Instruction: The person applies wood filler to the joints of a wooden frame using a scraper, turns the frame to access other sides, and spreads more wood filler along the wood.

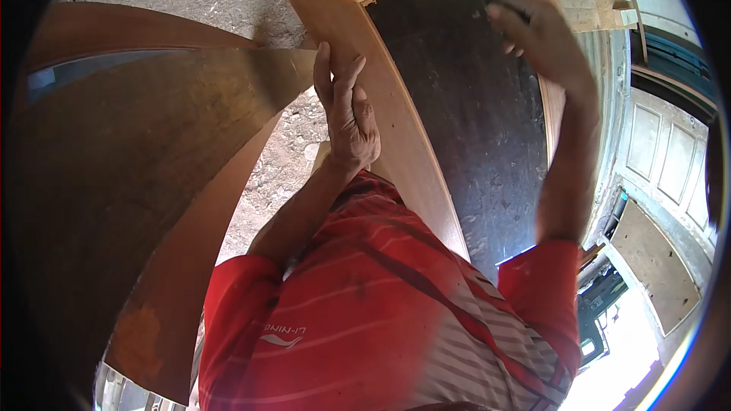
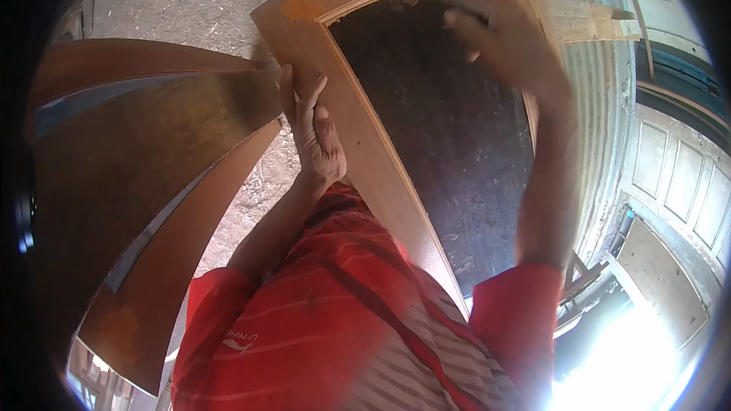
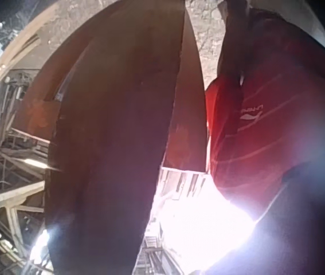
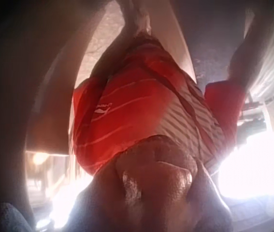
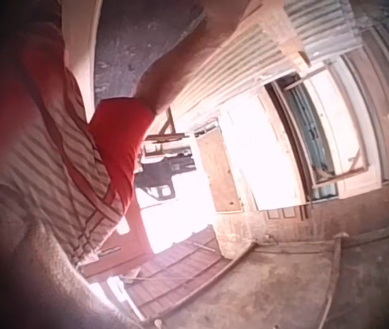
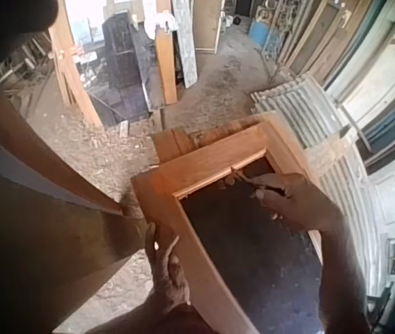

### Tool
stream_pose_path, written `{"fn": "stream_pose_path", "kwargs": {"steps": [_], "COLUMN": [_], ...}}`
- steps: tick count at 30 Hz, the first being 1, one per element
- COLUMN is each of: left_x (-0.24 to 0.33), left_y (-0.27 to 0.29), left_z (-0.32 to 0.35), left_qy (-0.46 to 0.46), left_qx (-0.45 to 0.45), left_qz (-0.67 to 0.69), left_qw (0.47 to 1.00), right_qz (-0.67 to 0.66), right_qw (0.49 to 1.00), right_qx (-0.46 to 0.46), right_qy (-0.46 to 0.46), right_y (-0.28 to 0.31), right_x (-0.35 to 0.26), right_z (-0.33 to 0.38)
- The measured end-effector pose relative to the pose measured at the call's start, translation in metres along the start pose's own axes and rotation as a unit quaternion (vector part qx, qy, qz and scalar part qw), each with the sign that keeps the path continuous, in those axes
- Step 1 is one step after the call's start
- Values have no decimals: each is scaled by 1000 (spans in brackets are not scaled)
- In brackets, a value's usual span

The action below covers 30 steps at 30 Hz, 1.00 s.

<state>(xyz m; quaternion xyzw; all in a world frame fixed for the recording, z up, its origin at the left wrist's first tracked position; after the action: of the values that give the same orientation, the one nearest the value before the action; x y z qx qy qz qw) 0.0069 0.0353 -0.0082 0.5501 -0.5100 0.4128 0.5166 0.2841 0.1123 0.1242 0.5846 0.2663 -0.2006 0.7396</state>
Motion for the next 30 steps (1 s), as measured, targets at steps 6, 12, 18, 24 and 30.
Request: {"fn": "stream_pose_path", "kwargs": {"steps": [6, 12, 18, 24, 30], "left_x": [18, 19, 10, 0, -14], "left_y": [4, 15, 15, 15, 14], "left_z": [-1, -4, 3, 5, 0], "left_qy": [-52, -62, -101, -176, -210], "left_qx": [-69, -203, -239, -170, -141], "left_qz": [-179, -200, -213, -203, -217], "left_qw": [980, 957, 942, 948, 943], "right_qz": [-394, -679, -623, -540, -623], "right_qw": [905, 681, 646, 664, 590], "right_qx": [78, 234, 394, 464, 462], "right_qy": [-137, -141, -199, -231, -222], "right_y": [-91, -154, -187, -237, -281], "right_x": [-20, -20, -54, -105, -133], "right_z": [126, 228, 308, 393, 412]}}
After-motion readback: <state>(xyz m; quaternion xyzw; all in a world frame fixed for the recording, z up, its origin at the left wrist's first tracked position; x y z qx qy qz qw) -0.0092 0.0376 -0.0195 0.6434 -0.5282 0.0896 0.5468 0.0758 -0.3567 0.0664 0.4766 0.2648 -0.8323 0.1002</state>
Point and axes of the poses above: each hand's wrist, its own z-axis away from the middle knuckle, its own y-axis out of the back of the hand, x = y × z, the point moved 4 cm from there along -z, towards the middle knuckle, and after that the axes turned 7 degrees about y, right-handed, at the moved point
